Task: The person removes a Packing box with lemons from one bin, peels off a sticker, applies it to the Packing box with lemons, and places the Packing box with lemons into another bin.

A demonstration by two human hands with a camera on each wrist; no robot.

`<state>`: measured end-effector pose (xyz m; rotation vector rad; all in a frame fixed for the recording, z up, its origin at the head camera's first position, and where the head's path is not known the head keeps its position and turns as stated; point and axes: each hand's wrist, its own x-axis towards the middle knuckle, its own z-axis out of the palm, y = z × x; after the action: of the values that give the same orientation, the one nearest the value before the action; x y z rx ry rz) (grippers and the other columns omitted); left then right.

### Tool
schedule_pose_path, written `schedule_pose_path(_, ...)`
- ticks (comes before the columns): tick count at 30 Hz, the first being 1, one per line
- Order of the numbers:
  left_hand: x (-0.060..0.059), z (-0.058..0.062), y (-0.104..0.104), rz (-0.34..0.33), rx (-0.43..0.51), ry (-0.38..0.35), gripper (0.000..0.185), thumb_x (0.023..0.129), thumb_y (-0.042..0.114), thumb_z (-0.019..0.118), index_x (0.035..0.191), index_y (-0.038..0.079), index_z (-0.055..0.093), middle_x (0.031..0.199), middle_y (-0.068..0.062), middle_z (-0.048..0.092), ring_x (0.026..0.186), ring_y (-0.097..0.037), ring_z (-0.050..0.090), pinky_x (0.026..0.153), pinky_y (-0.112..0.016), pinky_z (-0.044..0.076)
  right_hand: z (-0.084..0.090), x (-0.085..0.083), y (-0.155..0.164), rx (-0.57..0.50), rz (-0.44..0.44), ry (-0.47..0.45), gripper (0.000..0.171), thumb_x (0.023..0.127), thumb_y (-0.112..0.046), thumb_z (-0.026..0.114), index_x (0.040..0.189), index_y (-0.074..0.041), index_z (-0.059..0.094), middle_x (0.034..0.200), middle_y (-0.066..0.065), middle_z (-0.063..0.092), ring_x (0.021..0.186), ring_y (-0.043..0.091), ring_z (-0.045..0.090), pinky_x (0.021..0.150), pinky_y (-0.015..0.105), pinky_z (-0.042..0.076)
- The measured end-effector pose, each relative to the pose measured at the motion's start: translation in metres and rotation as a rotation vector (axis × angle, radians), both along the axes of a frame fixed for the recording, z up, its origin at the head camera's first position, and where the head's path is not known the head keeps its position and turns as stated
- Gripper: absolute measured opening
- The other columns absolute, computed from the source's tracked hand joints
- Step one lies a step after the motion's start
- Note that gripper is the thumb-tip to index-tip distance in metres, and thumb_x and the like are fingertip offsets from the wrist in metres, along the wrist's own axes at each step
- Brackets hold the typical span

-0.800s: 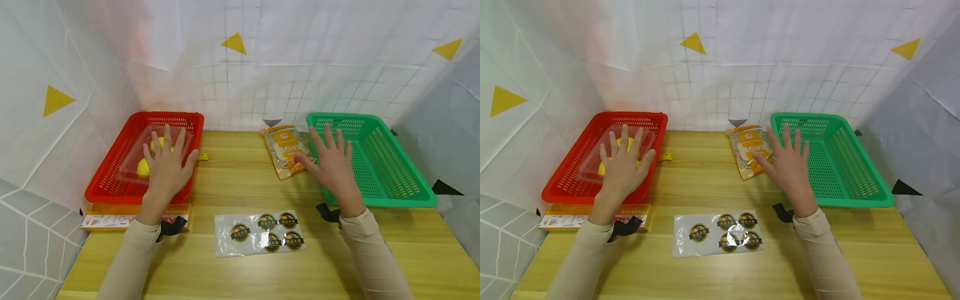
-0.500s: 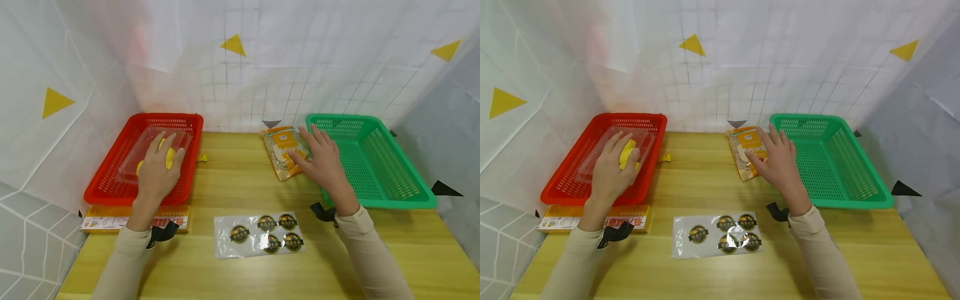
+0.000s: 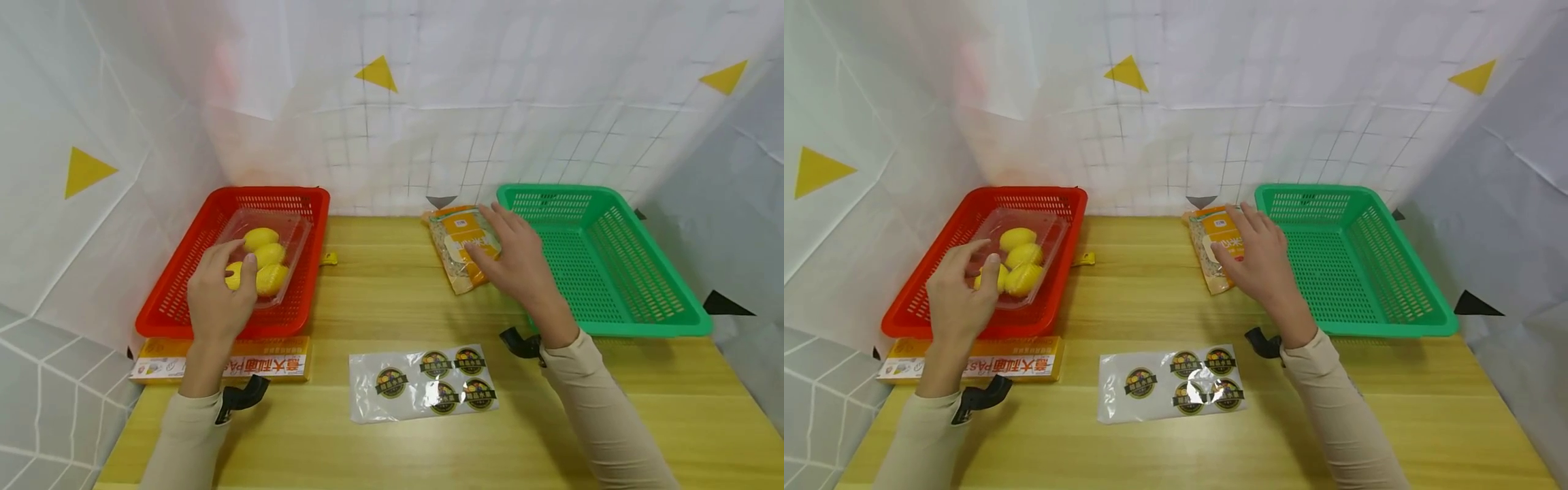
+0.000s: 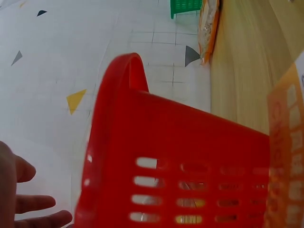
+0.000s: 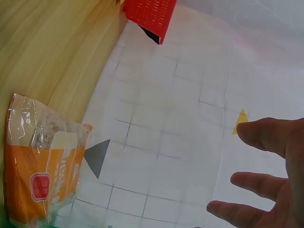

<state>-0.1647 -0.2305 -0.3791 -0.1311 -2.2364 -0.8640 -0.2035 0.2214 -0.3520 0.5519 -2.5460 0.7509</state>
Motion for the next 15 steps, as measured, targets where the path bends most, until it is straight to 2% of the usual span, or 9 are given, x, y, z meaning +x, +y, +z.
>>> schedule_pose_path(8,0.009,-0.006,-0.01,0.048,0.044,0.002,0.036,0.101,0.027,0.064,0.123,0.001,0.071,0.11,-0.016,0.07,0.09,-0.033,0.063,0.078,-0.022,0.043,0.0,-0.001,-0.002,-0.015,0.002,0.015,0.063,0.096,-0.02,0.075,0.151,-0.001,0.05,0.156,0.027,0.043,0.142,0.05,0.037,0.112,0.07,0.027)
schedule_pose_path(15,0.021,-0.011,-0.017,0.076,0.066,-0.019,0.03,0.1,0.022,0.063,0.119,0.0,0.072,0.105,-0.016,0.071,0.085,-0.029,0.061,0.074,-0.018,0.04,-0.001,-0.001,-0.006,-0.024,0.001,-0.004,0.061,0.097,-0.02,0.073,0.15,0.0,0.051,0.155,0.026,0.045,0.143,0.047,0.037,0.112,0.069,0.028)
